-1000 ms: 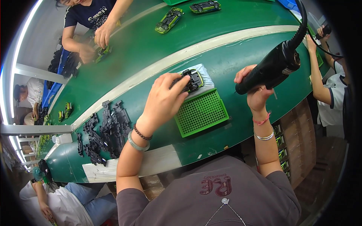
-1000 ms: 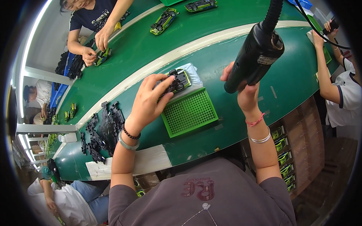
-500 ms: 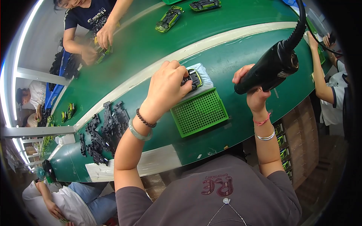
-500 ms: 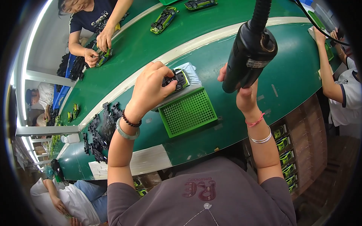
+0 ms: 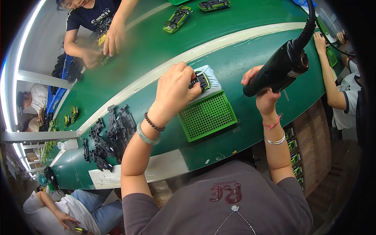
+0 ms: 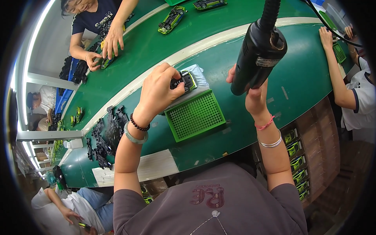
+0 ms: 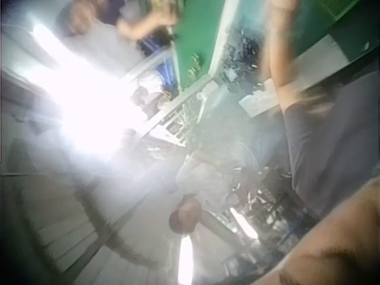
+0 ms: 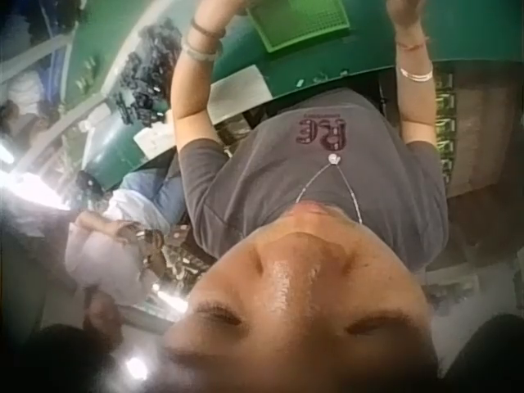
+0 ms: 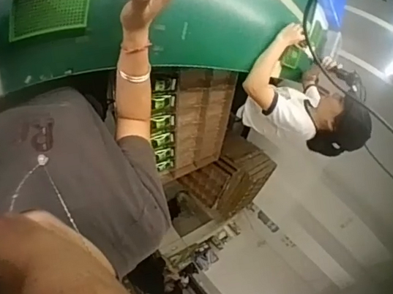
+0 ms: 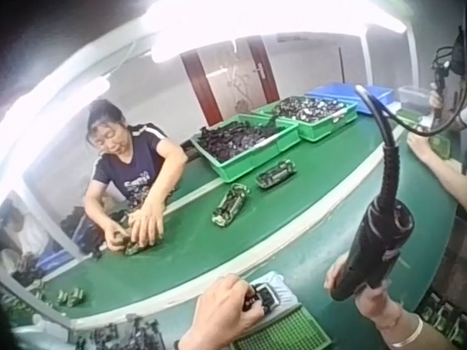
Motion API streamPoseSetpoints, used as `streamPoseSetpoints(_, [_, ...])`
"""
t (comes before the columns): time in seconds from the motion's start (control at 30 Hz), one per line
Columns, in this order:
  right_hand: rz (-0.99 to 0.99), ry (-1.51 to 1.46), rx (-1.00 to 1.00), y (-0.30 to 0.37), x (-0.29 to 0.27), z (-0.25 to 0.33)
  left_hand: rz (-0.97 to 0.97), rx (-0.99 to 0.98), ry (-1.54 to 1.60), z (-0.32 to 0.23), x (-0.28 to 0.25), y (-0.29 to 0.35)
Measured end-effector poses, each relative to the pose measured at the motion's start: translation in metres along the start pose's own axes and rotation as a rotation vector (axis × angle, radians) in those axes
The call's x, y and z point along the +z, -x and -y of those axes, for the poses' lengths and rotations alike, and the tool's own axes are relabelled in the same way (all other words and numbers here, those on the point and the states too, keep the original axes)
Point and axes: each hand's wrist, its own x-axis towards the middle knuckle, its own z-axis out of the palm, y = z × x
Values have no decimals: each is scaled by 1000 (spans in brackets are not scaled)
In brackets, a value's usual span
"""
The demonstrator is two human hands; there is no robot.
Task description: The person assembles toy cars on a production line by fitting chassis pieces onto car bodies, fastening them with an electric screwdriver, and spinning the wheels by hand. The person then places the assembled toy cars into slots of a cardboard organizer box.
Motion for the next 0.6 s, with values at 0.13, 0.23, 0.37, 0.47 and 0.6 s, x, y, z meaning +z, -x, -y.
streamPoseSetpoints(0.13, [-7, 1, -4, 0, 0, -2, 22, -20, -26, -1, 0, -1])
streamPoseSetpoints(0.23, [-8, -2, -3, 1, 0, -2, 46, -12, -23, -1, -2, 0])
streamPoseSetpoints(0.37, [-3, -6, -3, 1, -1, -2, 111, 10, -43, 0, -7, 2])
streamPoseSetpoints(0.47, [-22, -4, -10, 1, -2, -2, 27, 75, 93, 2, -9, 6])
streamPoseSetpoints(0.6, [8, 14, 6, 0, -2, -2, -36, 243, 106, 7, -9, 16])
